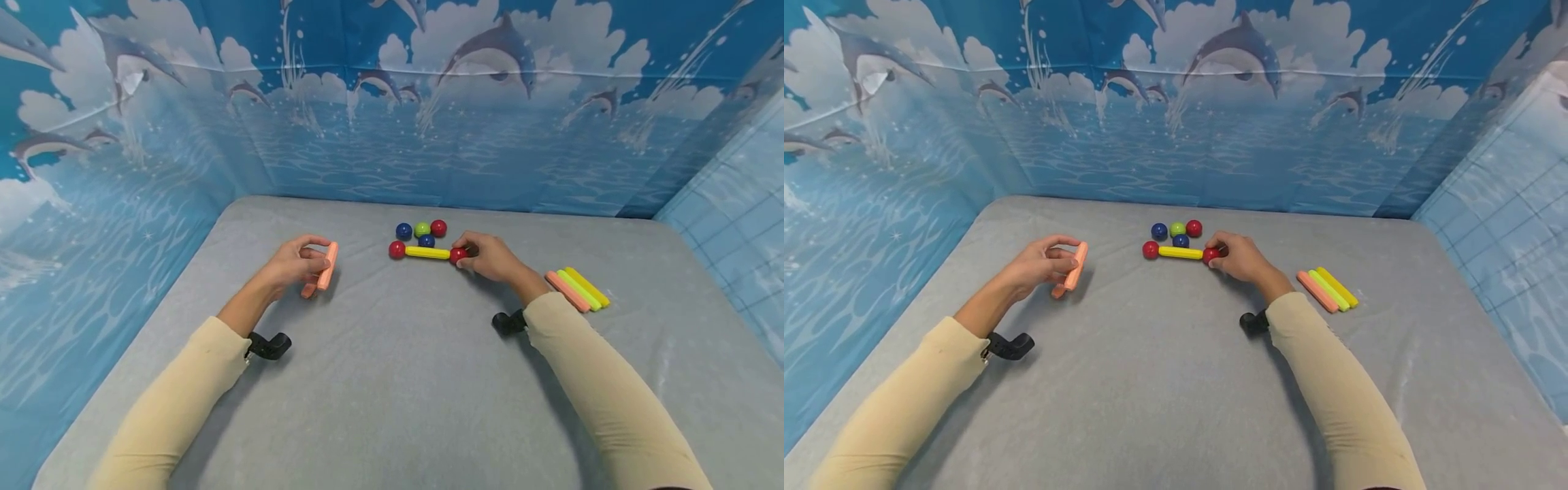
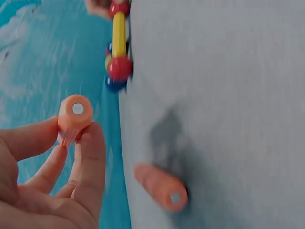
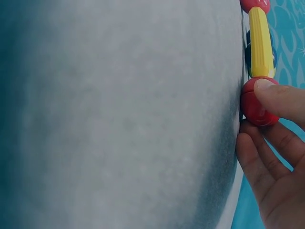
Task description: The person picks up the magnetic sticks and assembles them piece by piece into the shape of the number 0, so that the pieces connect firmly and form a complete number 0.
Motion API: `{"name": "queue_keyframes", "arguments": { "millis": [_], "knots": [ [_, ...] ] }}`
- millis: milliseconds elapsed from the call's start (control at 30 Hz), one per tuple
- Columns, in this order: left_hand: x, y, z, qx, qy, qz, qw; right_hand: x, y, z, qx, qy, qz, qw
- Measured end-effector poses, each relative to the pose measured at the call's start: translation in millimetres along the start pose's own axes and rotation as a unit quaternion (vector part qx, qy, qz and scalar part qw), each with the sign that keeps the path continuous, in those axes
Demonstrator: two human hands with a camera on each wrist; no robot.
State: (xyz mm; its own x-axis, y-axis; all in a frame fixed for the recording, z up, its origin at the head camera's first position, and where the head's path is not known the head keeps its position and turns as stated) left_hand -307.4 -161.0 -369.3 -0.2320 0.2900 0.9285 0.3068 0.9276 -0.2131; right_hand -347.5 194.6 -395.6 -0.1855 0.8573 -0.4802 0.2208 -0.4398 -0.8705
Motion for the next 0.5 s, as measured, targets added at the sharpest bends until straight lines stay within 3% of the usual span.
{"name": "queue_keyframes", "arguments": {
  "millis": [233,500],
  "knots": [
    [9.7,38.5,-0.6,-0.039,-0.007,-0.029,0.9988,-1.5,-1.1,-1.4,-0.001,-0.001,-0.001,1.0],
    [10.4,69.5,12.3,-0.065,-0.017,-0.026,0.9974,-3.9,-0.8,-2.4,-0.003,-0.002,0.004,1.0]
  ]
}}
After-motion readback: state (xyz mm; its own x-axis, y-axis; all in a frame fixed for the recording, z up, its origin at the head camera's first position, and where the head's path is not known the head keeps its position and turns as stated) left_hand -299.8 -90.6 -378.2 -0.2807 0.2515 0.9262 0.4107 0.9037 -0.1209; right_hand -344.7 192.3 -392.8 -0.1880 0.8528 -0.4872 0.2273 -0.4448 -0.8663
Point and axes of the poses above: each hand's wrist, its own z-axis towards the middle knuckle, its own y-axis out of the palm, x = y × z, the point moved 7 cm from there along z, towards the middle knuckle, and after that the axes turned 9 degrees about -z, right-handed, at the moved point
